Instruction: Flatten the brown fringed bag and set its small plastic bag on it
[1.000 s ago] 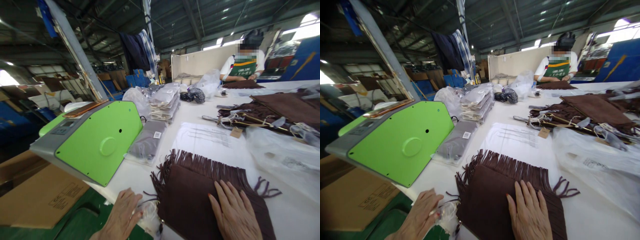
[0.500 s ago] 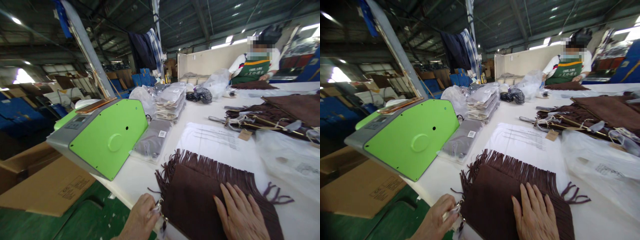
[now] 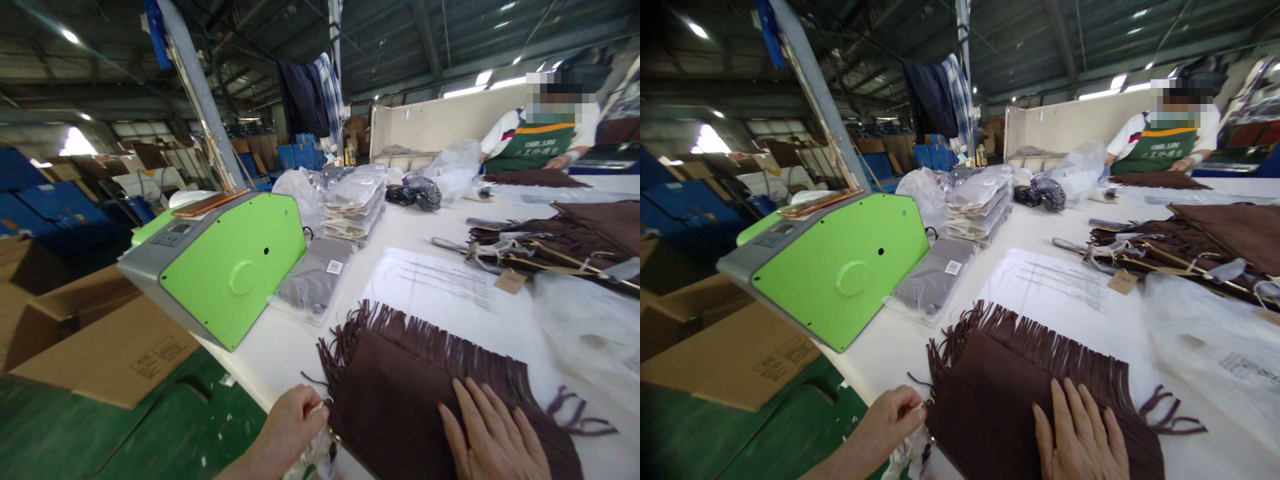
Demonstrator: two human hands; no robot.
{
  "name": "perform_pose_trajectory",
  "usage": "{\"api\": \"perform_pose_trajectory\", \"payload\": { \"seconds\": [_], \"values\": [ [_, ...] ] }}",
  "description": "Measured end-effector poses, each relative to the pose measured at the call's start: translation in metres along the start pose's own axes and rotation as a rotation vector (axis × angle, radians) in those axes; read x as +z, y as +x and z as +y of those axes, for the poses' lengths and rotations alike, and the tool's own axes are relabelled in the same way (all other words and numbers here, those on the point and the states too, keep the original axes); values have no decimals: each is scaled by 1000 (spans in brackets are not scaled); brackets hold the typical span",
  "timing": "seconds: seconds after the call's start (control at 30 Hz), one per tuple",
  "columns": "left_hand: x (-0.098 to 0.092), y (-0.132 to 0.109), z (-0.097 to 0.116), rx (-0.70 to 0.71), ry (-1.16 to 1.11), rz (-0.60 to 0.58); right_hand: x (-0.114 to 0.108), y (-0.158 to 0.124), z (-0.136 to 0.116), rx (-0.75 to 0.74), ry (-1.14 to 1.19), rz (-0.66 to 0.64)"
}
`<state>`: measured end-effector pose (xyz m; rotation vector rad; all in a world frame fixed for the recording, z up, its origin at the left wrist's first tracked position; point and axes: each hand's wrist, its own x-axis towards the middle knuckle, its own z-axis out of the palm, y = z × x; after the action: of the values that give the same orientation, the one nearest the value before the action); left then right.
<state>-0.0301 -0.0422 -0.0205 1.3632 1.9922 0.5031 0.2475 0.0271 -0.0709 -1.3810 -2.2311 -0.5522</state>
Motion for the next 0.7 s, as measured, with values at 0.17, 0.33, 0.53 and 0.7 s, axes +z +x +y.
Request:
{"api": "perform_pose_trajectory", "payload": {
  "seconds": [0.17,0.33,0.53,0.7],
  "values": [
    [0,0,0,-22,-104,-82,11,-3,-3,81,111,43],
    [1,-15,1,114,141,3,9,-4,-2,65,82,46],
    [6,-20,-4,298,391,55,11,-4,-2,50,99,50],
    [12,-14,-14,477,558,233,4,-3,-2,76,62,44]
  ]
}}
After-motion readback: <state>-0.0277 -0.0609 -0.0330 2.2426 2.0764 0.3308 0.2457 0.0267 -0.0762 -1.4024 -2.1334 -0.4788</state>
